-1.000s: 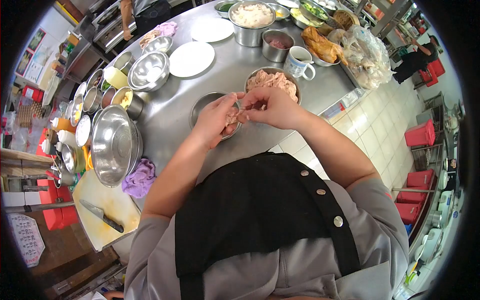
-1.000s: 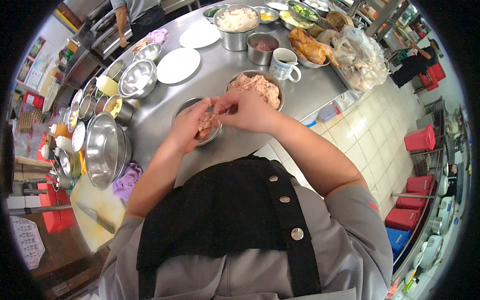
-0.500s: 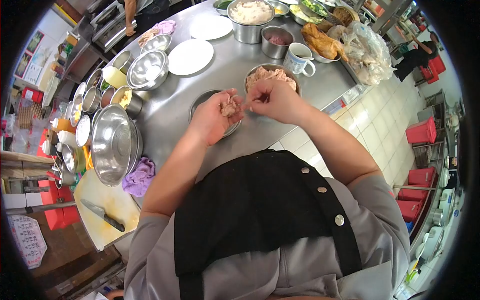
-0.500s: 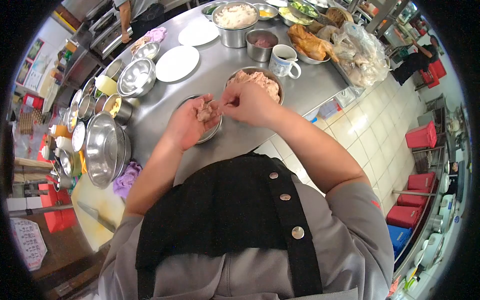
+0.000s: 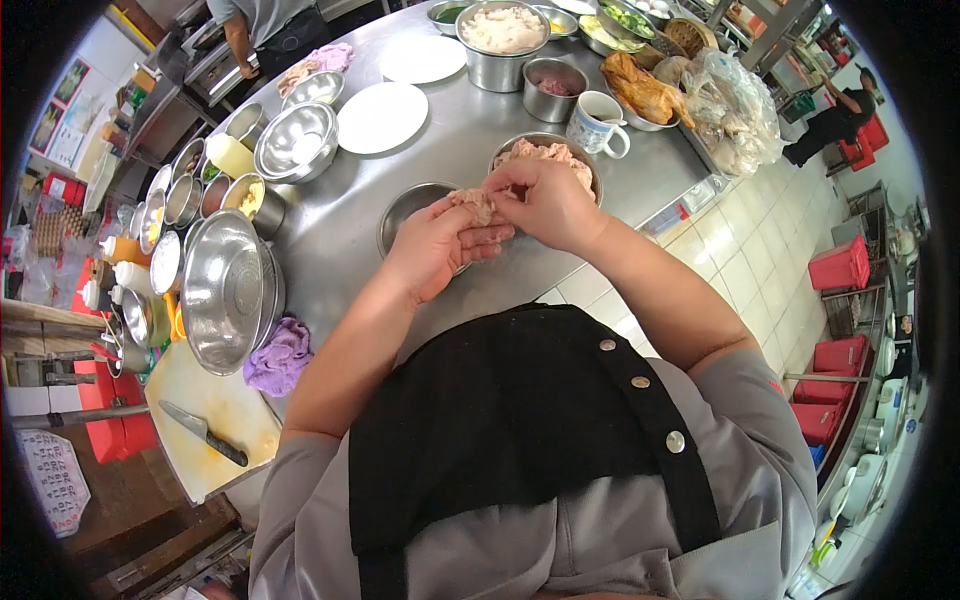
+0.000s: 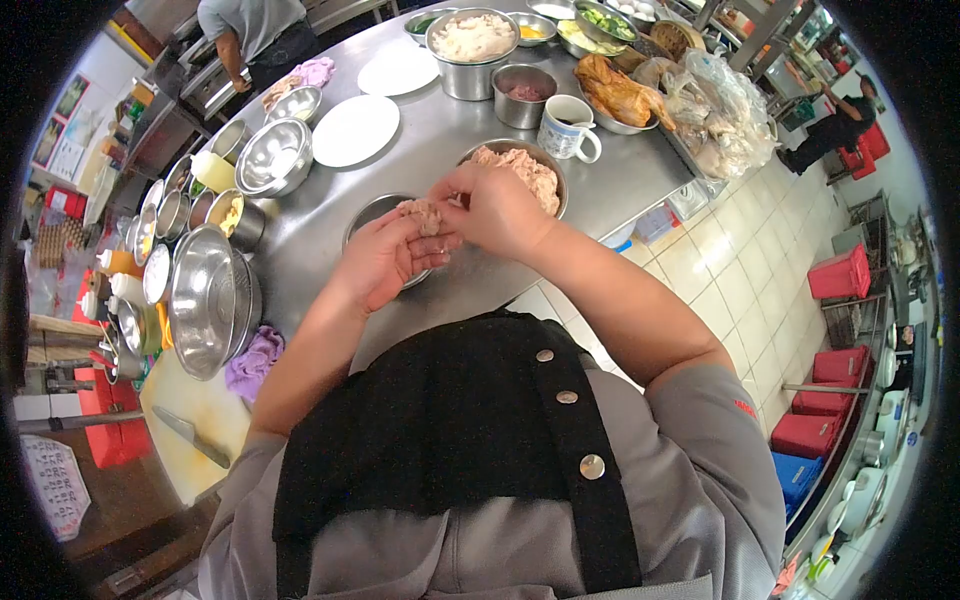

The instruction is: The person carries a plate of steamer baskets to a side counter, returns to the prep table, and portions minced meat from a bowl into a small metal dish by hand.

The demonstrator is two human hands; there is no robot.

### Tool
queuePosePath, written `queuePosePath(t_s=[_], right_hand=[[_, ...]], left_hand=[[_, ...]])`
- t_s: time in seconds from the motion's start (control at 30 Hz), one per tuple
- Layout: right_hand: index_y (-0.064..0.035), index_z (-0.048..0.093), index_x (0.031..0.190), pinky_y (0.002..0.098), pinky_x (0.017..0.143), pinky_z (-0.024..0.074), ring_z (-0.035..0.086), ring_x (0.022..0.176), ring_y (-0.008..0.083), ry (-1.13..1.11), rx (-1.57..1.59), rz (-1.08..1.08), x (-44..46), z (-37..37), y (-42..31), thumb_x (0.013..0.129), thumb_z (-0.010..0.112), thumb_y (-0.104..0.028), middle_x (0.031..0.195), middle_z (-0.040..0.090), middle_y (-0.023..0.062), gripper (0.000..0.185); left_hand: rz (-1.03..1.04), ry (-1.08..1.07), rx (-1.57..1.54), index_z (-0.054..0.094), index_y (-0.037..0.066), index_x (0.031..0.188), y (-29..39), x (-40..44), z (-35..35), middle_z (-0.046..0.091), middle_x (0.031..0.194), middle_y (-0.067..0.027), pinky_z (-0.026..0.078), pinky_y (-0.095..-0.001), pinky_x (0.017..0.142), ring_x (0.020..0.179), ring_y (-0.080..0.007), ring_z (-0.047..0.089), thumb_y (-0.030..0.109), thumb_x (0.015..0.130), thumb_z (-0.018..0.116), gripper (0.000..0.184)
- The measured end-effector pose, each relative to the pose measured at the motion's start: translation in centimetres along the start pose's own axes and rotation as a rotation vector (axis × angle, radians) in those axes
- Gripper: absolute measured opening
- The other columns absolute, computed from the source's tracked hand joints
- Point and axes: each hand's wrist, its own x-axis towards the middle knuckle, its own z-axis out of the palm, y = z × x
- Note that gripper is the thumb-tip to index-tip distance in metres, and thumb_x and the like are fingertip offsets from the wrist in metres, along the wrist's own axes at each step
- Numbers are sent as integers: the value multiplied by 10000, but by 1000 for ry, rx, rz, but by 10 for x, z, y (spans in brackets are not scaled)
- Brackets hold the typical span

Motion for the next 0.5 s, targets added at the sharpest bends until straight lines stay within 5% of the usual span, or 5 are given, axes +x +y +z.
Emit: queuePosePath(t_s=[0.13, 0.23, 0.33, 0.5], right_hand=[[-37, 700, 975, 355, 690, 538, 675, 753, 268, 43, -24, 18, 0, -9, -11, 802, 671, -122, 829, 674, 137, 195], [-49, 685, 970, 386, 707, 536, 657, 777, 296, 65, -166, -319, -1, -6, -8, 767, 676, -112, 845, 656, 130, 213], [-66, 673, 956, 420, 721, 530, 642, 796, 318, 101, -251, -382, -1, 0, -6, 732, 688, -118, 864, 645, 123, 230], [-66, 677, 934, 410, 704, 539, 652, 780, 309, 68, -243, -289, -3, 3, -7, 728, 700, -128, 842, 650, 123, 216]], left_hand=[[38, 62, -87, 535, -2, 1226, -1, 7, -7, 652, 1177, -138, 523, -402, 911, 1032, -251, 663, 132, 958, 444, 314], [64, -16, -141, 544, 5, 1221, -5, 12, -14, 659, 1166, -141, 523, -416, 914, 1026, -246, 661, 118, 931, 422, 335], [-6, -92, -223, 555, 24, 1215, 4, 4, 1, 675, 1133, -115, 537, -400, 882, 965, -216, 673, 171, 969, 451, 305], [-32, 63, -100, 605, 57, 1159, -4, 4, -1, 697, 1017, -59, 564, -329, 746, 844, -165, 680, 240, 982, 559, 258]])
